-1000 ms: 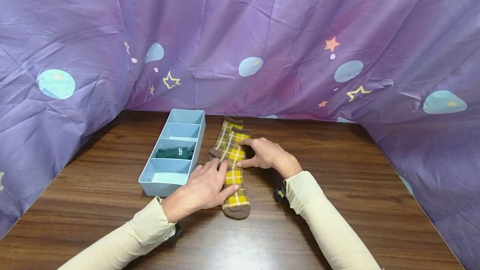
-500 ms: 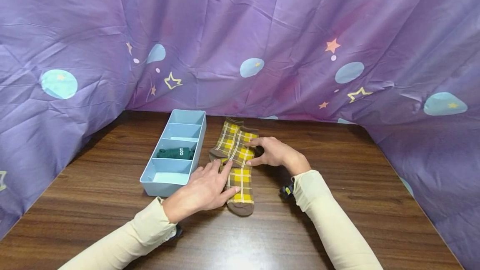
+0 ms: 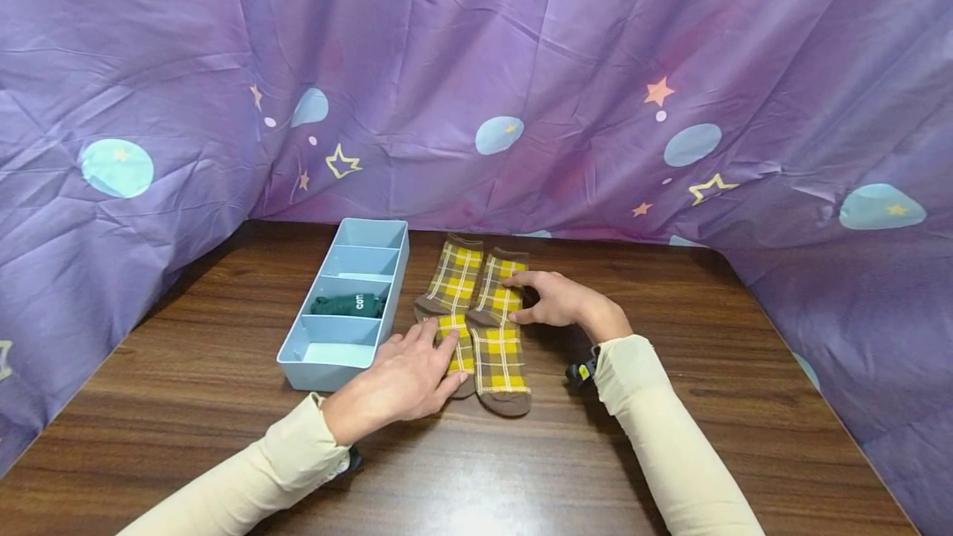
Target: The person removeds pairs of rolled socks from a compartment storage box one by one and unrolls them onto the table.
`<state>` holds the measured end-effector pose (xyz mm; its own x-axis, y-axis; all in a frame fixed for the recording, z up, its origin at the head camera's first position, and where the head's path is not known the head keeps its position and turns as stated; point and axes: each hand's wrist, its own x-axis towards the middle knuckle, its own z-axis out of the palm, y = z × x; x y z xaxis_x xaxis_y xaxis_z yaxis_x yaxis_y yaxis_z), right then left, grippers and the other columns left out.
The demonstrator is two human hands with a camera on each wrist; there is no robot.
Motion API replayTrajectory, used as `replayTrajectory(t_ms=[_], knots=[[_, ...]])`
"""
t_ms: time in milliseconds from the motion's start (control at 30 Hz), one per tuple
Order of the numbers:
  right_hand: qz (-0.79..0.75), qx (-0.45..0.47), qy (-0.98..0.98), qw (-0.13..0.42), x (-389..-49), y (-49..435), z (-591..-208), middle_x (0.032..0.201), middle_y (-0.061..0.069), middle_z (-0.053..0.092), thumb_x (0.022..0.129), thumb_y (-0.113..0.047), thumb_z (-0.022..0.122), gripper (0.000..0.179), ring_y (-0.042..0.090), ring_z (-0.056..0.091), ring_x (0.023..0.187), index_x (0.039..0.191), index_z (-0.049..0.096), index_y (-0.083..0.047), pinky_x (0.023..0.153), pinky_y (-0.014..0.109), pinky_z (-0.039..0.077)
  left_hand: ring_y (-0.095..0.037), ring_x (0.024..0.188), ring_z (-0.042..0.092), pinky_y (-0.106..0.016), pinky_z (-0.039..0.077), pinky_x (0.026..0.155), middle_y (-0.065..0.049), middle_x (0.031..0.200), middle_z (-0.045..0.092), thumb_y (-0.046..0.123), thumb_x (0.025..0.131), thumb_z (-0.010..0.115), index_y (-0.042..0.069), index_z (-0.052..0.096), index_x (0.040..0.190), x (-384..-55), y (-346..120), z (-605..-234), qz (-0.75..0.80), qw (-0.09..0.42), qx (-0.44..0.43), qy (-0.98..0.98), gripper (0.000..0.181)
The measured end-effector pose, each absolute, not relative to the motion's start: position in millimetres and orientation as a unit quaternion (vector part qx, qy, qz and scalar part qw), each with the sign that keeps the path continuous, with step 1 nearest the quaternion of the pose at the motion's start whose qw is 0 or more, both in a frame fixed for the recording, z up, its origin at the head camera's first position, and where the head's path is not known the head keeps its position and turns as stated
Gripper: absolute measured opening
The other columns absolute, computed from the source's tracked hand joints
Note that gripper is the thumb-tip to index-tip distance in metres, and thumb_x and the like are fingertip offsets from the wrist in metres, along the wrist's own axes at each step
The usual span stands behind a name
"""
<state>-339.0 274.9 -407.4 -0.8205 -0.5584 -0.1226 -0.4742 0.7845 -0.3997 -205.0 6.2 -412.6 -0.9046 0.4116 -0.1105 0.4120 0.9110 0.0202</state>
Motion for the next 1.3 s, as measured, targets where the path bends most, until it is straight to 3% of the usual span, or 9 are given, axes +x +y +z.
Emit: replayTrajectory(t_ms=[467,1000,1300], knots=[[-0.171,-0.294,0.932,0.125,-332.1,273.2,-411.7,0.172,0.036,0.026,0.102,-0.024,0.065,0.07,0.058,0.03,0.158,0.164,0.042,-0.001,0.128,0.069,0.025,-0.031,0.144,0.055,-0.045,0.053,0.111,-0.02,0.157,0.051,0.063,0.108,0.048,0.017,0.045,0.165,-198.1,11.3,-410.1,-0.046,0.055,0.205,0.976,0.073],[-0.176,-0.287,0.932,0.135,-335.8,269.7,-417.4,0.177,0.028,0.021,0.105,-0.027,0.063,0.071,0.052,0.021,0.163,0.168,0.037,-0.008,0.13,0.068,0.021,-0.032,0.147,0.053,-0.046,0.052,0.113,-0.022,0.163,0.048,0.062,0.108,0.05,0.015,0.046,0.164,-194.4,10.5,-408.7,-0.053,0.051,0.203,0.976,0.073],[-0.177,-0.285,0.932,0.137,-334.7,270.0,-415.8,0.177,0.029,0.02,0.105,-0.026,0.063,0.071,0.052,0.022,0.163,0.168,0.037,-0.006,0.13,0.068,0.022,-0.031,0.126,0.067,-0.048,0.056,0.105,-0.011,0.138,0.069,0.052,0.104,0.065,0.013,0.067,0.139,-200.2,2.4,-399.1,0.027,0.004,0.266,0.964,0.053]])
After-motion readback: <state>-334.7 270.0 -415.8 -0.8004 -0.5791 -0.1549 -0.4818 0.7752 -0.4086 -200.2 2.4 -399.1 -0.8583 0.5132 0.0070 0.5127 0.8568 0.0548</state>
